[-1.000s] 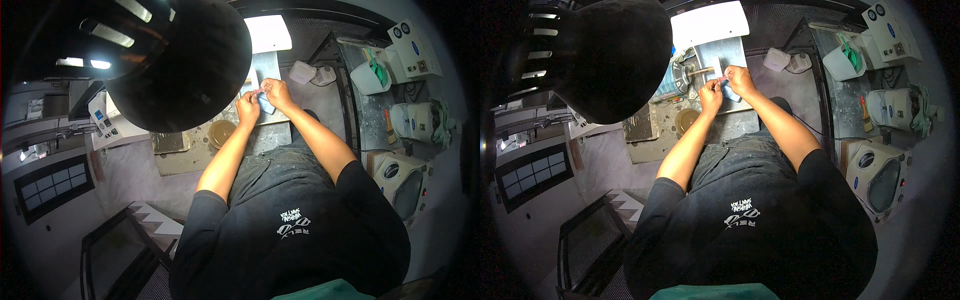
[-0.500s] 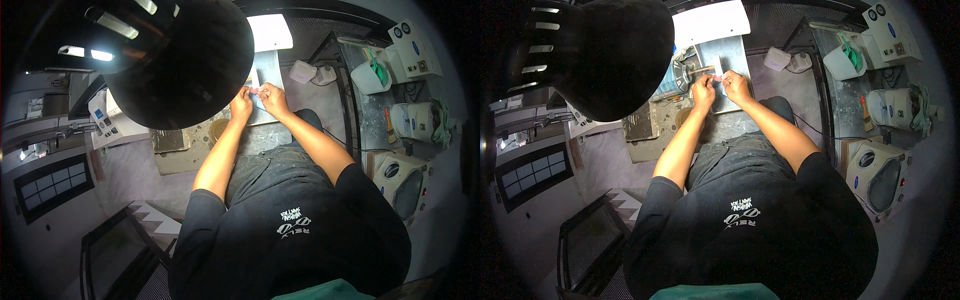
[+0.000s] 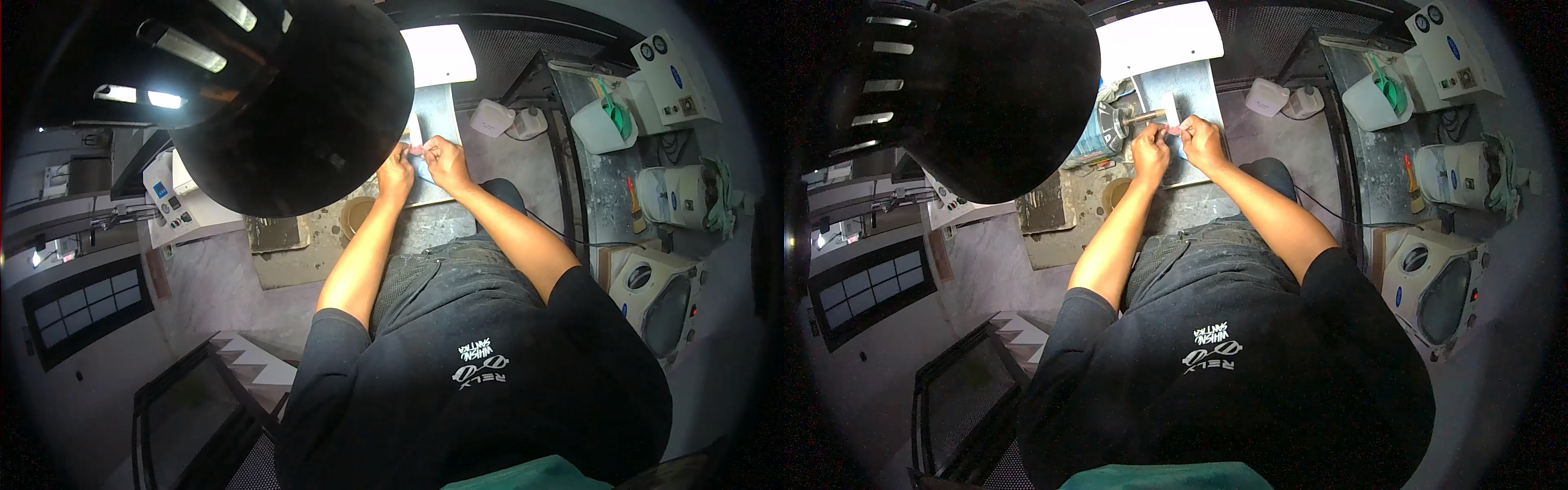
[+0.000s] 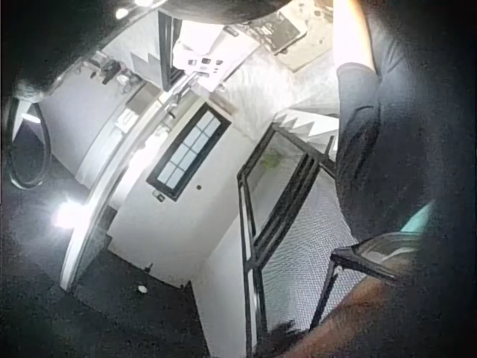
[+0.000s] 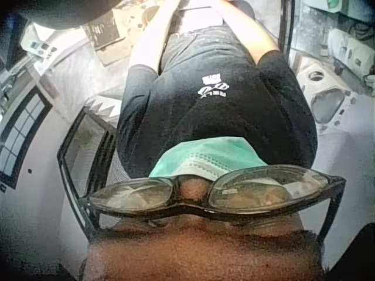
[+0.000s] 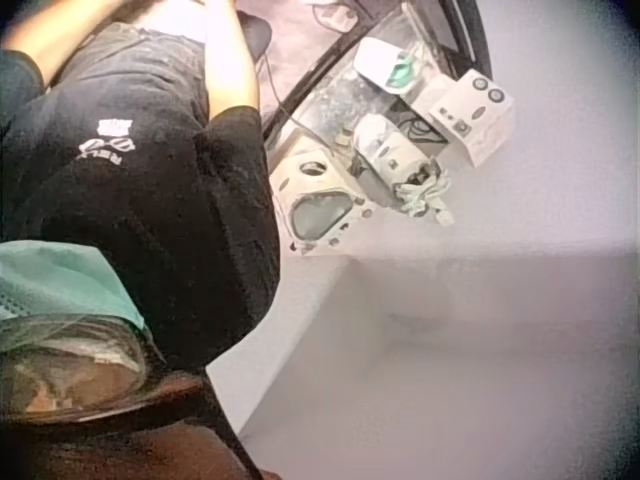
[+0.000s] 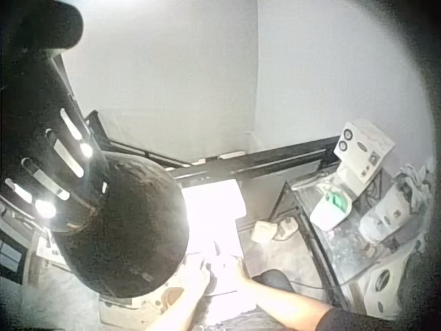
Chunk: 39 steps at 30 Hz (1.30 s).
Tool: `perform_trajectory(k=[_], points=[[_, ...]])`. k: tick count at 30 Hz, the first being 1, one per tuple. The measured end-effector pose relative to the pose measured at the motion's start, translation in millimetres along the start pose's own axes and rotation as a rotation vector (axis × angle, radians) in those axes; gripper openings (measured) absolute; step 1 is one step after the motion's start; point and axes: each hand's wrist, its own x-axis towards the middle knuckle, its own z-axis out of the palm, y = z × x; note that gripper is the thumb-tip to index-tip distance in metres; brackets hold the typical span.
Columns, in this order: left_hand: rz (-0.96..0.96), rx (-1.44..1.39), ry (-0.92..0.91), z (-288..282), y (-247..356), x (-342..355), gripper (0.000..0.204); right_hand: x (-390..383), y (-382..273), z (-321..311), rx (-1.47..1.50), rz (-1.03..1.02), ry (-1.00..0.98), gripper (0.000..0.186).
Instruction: The person shapes and polishes a dental prosthesis by pressing it against a rotating grinding wheel machine and turning it in their hands.
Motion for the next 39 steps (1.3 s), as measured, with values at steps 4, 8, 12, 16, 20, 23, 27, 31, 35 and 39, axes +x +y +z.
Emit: perform_trajectory(k=[4, 8, 12, 16, 20, 23, 27, 31, 35, 39], points=[[-0.050, -0.018, 0.010, 5.6, -3.4, 0.4, 0.005, 2.7, -3.8, -1.7, 0.021, -0.059, 0.016, 0.003], [-0.087, -0.057, -0.003, 5.5, -4.6, 2.6, 0.005, 1.7, -7.3, 4.8, 0.111, -0.064, 0.077, 0.005], [-0.079, -0.027, -0.037, -0.7, -1.8, 9.2, 0.004, 1.0, -10.1, 6.4, -0.045, 0.021, 0.043, 0.003], [-0.099, -0.023, -0.054, -1.9, 1.8, 9.1, 0.004, 0.2, -14.8, 3.4, 0.002, 0.014, 0.046, 0.002], [-0.242, -0.157, -0.018, 8.5, 2.6, 1.3, 0.007, 3.2, -16.7, -1.5, -0.010, -0.009, 0.048, 0.003], [-0.322, -0.189, -0.008, 14.5, 0.5, -1.9, 0.008, 7.8, -13.8, -2.6, -0.055, -0.074, 0.060, 0.004], [-0.286, -0.183, -0.022, 12.7, -2.0, 1.4, 0.007, 7.3, -6.6, 2.4, -0.027, -0.065, 0.061, 0.006], [-0.158, -0.093, -0.036, 5.4, -4.4, 10.1, 0.005, 5.3, -2.1, 11.8, 0.023, -0.013, 0.061, 0.005], [-0.007, -0.014, -0.028, 0.2, -8.2, 13.5, 0.003, 3.1, -2.6, 13.4, -0.025, 0.025, 0.069, 0.004], [0.065, -0.012, -0.028, -2.0, -10.9, 8.8, 0.002, -2.5, -6.9, 9.8, 0.023, 0.020, 0.083, 0.003]])
